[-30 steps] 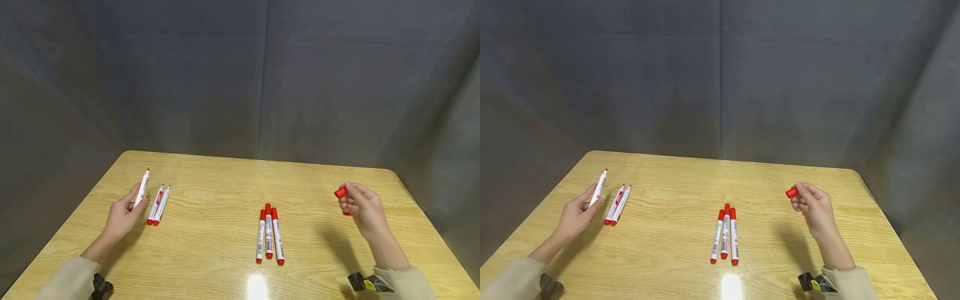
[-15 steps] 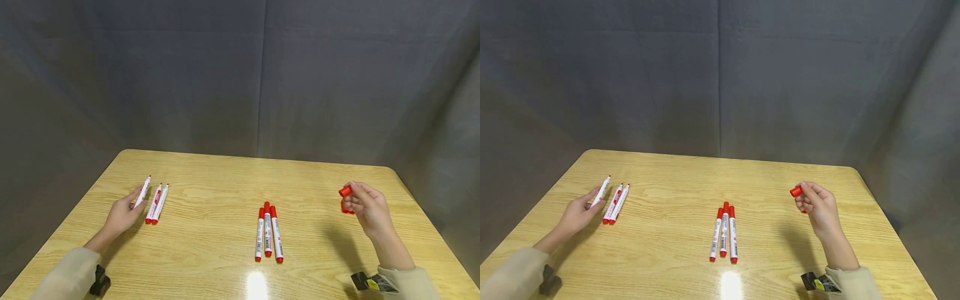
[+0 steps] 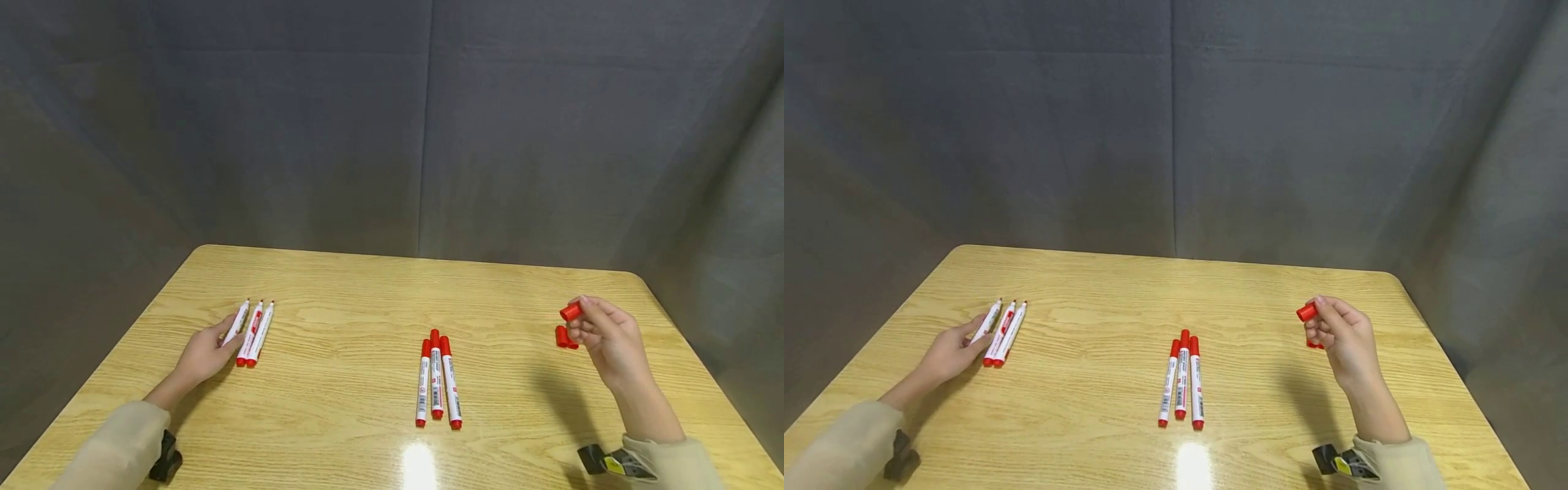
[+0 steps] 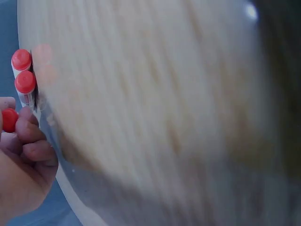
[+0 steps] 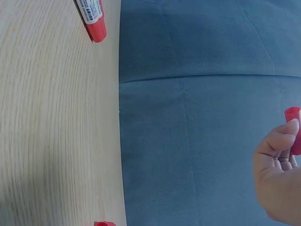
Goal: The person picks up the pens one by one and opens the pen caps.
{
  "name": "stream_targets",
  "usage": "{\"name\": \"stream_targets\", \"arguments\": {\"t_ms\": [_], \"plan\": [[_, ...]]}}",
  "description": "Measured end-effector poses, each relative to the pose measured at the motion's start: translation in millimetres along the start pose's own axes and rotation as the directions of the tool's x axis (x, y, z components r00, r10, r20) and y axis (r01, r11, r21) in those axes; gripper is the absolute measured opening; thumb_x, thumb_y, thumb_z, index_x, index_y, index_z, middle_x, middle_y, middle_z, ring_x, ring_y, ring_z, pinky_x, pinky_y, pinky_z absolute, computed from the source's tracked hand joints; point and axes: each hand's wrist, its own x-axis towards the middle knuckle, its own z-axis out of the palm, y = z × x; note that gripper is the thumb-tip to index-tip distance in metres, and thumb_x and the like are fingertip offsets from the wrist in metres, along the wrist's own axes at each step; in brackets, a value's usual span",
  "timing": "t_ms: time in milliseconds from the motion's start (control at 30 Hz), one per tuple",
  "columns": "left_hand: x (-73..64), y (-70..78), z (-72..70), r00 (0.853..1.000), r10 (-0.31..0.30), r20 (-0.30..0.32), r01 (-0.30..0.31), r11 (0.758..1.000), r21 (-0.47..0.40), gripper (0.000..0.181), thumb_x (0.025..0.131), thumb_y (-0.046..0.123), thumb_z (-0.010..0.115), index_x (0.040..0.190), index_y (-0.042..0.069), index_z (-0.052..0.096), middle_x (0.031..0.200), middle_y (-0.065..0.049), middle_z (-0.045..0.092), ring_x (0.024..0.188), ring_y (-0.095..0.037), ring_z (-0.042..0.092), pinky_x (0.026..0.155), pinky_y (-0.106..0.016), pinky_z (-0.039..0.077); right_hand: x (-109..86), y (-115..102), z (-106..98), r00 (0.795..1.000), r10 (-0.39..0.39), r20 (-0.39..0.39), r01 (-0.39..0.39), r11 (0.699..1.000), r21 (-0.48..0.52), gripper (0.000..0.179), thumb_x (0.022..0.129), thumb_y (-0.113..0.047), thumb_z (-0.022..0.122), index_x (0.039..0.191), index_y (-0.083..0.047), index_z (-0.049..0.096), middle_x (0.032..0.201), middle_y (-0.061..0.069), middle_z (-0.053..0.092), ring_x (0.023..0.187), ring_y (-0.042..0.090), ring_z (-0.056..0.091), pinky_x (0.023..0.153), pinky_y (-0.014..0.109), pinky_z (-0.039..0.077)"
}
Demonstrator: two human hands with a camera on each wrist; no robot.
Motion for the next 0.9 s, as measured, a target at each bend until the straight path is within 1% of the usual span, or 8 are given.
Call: {"name": "stream_targets", "arguments": {"t_ms": [100, 233, 300, 400, 500, 600, 733, 900], "plan": [[0.2, 0.0, 0.9, 1.0, 0.003, 0.012, -0.003, 1.0, 0.028, 0.053, 0.092, 0.019, 0.051, 0.128, -0.018, 0.038, 0.074, -0.023, 0.057, 0.049, -0.013, 0.034, 0.044, -0.026, 0.028, -0.2, 0, -1, 1.0, -0.001, 0.0, 0.001, 1.0, 0.0, 0.028, 0.095, -0.001, 0.042, 0.084, -0.002, 0.068, 0.073, 0.004, 0.065, 0.058, 0.012, 0.057, 0.056, 0.019, 0.049], [0.4, 1.0, 1.7, 1.0, 0.013, 0.024, -0.015, 0.998, 0.062, 0.053, 0.093, 0.019, 0.05, 0.127, -0.019, 0.039, 0.1, -0.034, 0.057, 0.057, -0.019, 0.041, 0.049, -0.029, 0.031, -0.3, -1, -2, 1.0, 0.0, -0.001, 0.0, 1.0, 0.002, 0.028, 0.095, -0.001, 0.042, 0.084, -0.002, 0.068, 0.073, 0.004, 0.065, 0.058, 0.012, 0.057, 0.056, 0.019, 0.049], [0.4, 1.9, 1.9, 0.999, 0.014, 0.033, -0.017, 0.997, 0.072, 0.053, 0.093, 0.019, 0.05, 0.127, -0.019, 0.038, 0.096, -0.034, 0.057, 0.06, -0.024, 0.047, 0.052, -0.033, 0.036, -0.3, -1, -3, 1.0, 0.005, 0.002, -0.005, 1.0, -0.001, 0.029, 0.095, -0.001, 0.042, 0.084, -0.002, 0.068, 0.072, 0.004, 0.065, 0.058, 0.012, 0.057, 0.056, 0.019, 0.049], [0.1, 3.3, 2.2, 0.999, 0.025, 0.04, -0.029, 0.995, 0.092, 0.052, 0.093, 0.019, 0.049, 0.127, -0.02, 0.038, 0.106, -0.035, 0.055, 0.079, -0.034, 0.057, 0.065, -0.043, 0.045, -0.4, -1, -4, 1.0, 0.019, 0.009, -0.019, 1.0, -0.01, 0.029, 0.095, -0.001, 0.042, 0.084, -0.002, 0.068, 0.072, 0.004, 0.065, 0.057, 0.012, 0.057, 0.056, 0.019, 0.049], [1.2, 5.2, 2.5, 0.997, 0.034, 0.064, -0.042, 0.992, 0.118, 0.053, 0.094, 0.021, 0.046, 0.129, -0.019, 0.036, 0.115, -0.035, 0.05, 0.099, -0.042, 0.055, 0.079, -0.052, 0.043, -1.3, -2, -5, 0.999, 0.039, 0.011, -0.039, 0.999, -0.023, 0.029, 0.095, -0.002, 0.042, 0.083, -0.003, 0.068, 0.072, 0.003, 0.065, 0.057, 0.011, 0.057, 0.055, 0.018, 0.048], [2.6, 6.9, 2.7, 0.995, 0.022, 0.096, -0.037, 0.987, 0.155, 0.055, 0.096, 0.024, 0.043, 0.131, -0.017, 0.034, 0.114, -0.035, 0.051, 0.096, -0.043, 0.056, 0.077, -0.052, 0.044, -1.2, -3, -8, 0.997, 0.075, 0.021, -0.074, 0.996, -0.044, 0.028, 0.095, -0.002, 0.043, 0.083, -0.004, 0.068, 0.072, 0.003, 0.064, 0.057, 0.011, 0.057, 0.055, 0.019, 0.048], [3.4, 8.1, 2.6, 0.992, -0.014, 0.127, -0.012, 0.978, 0.207, 0.056, 0.096, 0.027, 0.041, 0.132, -0.016, 0.033, 0.108, -0.035, 0.054, 0.083, -0.037, 0.058, 0.066, -0.049, 0.045, 2.9, -3, -18, 0.988, 0.149, 0.033, -0.144, 0.982, -0.119, 0.025, 0.094, -0.005, 0.046, 0.084, -0.006, 0.068, 0.073, 0.001, 0.064, 0.06, 0.01, 0.058, 0.056, 0.019, 0.049], [3.5, 8.6, 1.6, 0.989, -0.045, 0.142, 0.008, 0.967, 0.255, 0.056, 0.096, 0.028, 0.039, 0.133, -0.014, 0.032, 0.113, -0.035, 0.051, 0.091, -0.044, 0.057, 0.066, -0.051, 0.045, 12.3, -1, -40, 0.972, 0.236, 0.004, -0.227, 0.941, -0.253, 0.022, 0.094, -0.01, 0.049, 0.083, -0.012, 0.068, 0.073, -0.002, 0.063, 0.061, 0.008, 0.058, 0.056, 0.02, 0.047]]}}
